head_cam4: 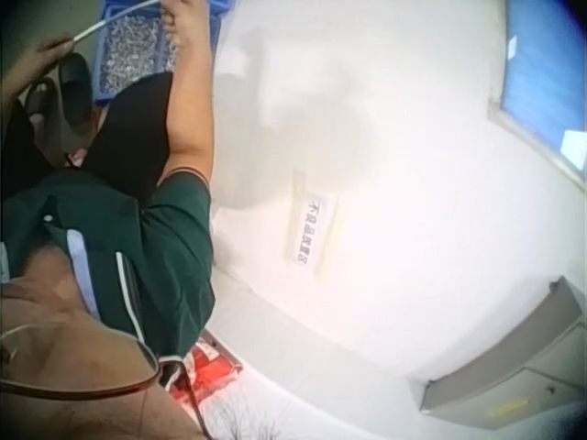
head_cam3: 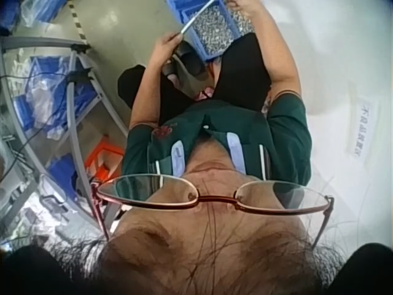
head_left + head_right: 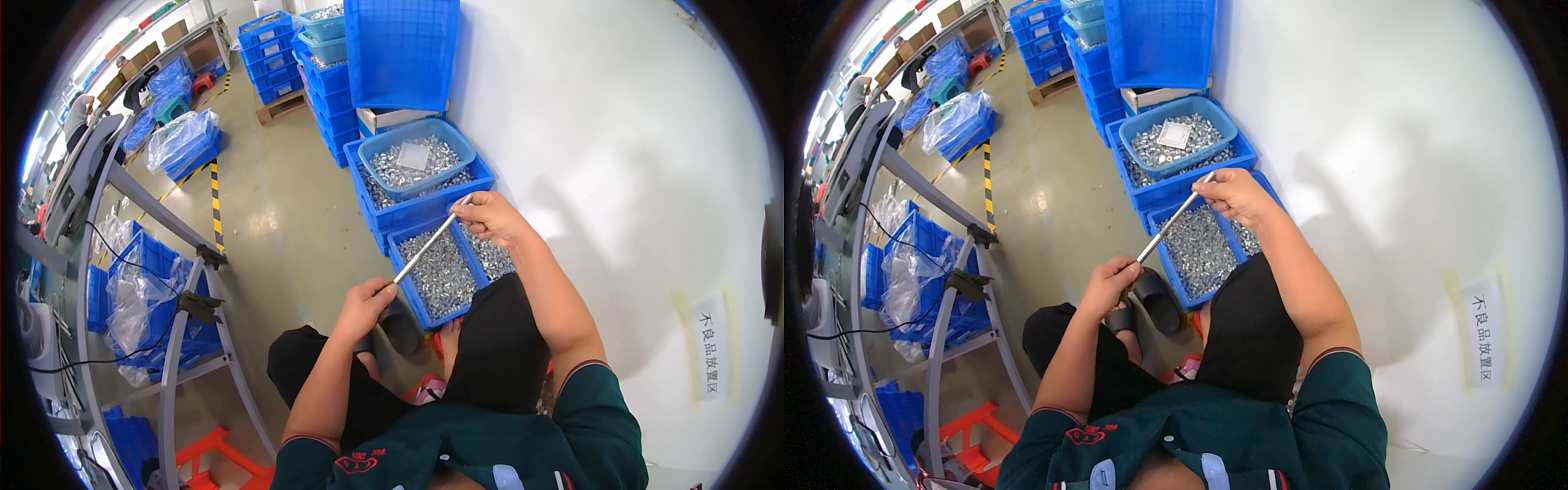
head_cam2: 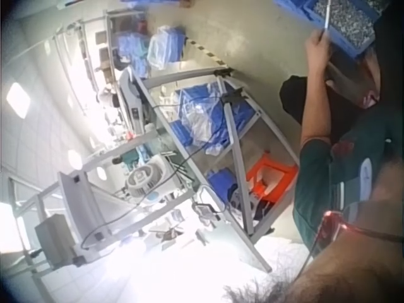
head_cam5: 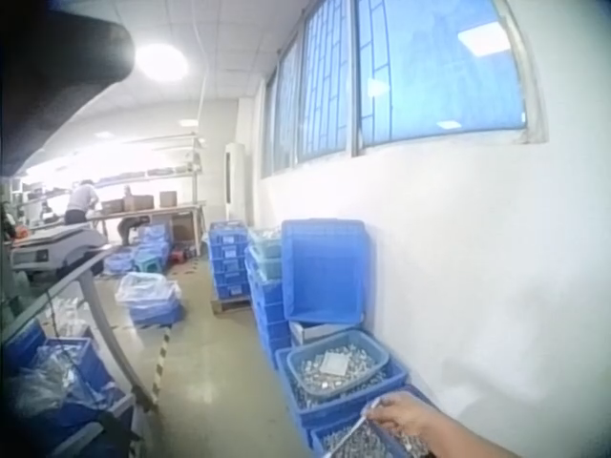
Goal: The person is threading small metal washers onto a long thin metal rod in a manufacturing environment.
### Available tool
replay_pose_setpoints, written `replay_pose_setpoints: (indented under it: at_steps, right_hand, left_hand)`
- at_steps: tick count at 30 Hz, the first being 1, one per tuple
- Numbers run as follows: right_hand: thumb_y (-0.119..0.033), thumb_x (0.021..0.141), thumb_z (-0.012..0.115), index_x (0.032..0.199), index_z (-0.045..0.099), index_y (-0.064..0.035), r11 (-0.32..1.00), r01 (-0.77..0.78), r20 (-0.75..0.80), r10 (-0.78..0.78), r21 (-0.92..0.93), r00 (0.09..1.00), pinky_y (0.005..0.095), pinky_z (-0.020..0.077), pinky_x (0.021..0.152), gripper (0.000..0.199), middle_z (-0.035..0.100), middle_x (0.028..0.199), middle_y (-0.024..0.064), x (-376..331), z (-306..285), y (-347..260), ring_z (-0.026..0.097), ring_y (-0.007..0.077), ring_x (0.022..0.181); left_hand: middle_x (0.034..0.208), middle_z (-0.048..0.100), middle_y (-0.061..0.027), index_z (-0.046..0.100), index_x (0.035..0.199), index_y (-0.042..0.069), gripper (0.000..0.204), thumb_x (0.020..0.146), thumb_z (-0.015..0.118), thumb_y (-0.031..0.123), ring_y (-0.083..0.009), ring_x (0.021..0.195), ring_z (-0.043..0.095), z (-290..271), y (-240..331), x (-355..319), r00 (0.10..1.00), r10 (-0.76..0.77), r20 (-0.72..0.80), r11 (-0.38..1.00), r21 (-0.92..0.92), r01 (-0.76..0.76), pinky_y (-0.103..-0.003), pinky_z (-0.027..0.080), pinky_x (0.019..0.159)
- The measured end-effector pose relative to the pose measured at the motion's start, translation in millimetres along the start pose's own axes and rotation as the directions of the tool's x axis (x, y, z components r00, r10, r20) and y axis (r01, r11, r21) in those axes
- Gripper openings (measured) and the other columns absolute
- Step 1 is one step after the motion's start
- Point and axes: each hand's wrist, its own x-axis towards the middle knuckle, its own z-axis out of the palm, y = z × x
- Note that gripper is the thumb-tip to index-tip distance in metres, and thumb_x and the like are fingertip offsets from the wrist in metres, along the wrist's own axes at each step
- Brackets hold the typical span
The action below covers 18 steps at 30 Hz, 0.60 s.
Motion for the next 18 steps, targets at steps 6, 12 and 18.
replay_pose_setpoints:
  at_steps: [6, 12, 18]
  right_hand:
    - [-0.021, 0.086, 0.058, 0.097, 0.057, 0.0014, 0.981, -0.189, 0.219, 0.174, 0.052, 0.960, 0.0136, 0.0217, 0.035, 0.025, 0.045, 0.066, 0.0006, -1, 4, 7, 0.031, 0.0013, 0.045]
    - [-0.023, 0.090, 0.049, 0.100, 0.050, 0.0014, 0.779, -0.268, 0.192, 0.192, 0.567, 0.962, 0.0141, 0.0276, 0.031, 0.027, 0.048, 0.074, 0.0071, 9, -30, 18, 0.037, 0.0048, 0.047]
    - [-0.015, 0.088, 0.049, 0.100, 0.050, 0.0031, 0.779, -0.225, 0.194, 0.136, 0.585, 0.972, 0.0145, 0.0277, 0.032, 0.022, 0.050, 0.076, 0.0080, 7, -34, 16, 0.039, 0.0052, 0.047]
  left_hand:
    - [0.064, 0.049, 0.0012, 0.059, 0.086, 0.001, 0.020, 0.087, 0.054, 0.020, -0.0066, 0.058, 0.045, 6, -5, 18, 0.994, 0.104, 0.040, 0.974, -0.207, -0.093, -0.022, 0.035, 0.053]
    - [0.064, 0.049, 0.0000, 0.057, 0.086, 0.001, 0.021, 0.087, 0.053, 0.021, -0.0077, 0.058, 0.046, 11, -3, 20, 0.989, 0.131, 0.063, 0.968, -0.225, -0.114, -0.022, 0.035, 0.053]
    - [0.064, 0.050, -0.0013, 0.057, 0.086, 0.001, 0.022, 0.087, 0.053, 0.022, -0.0088, 0.058, 0.046, 9, -6, 22, 0.991, 0.113, 0.068, 0.979, -0.179, -0.099, -0.023, 0.035, 0.053]
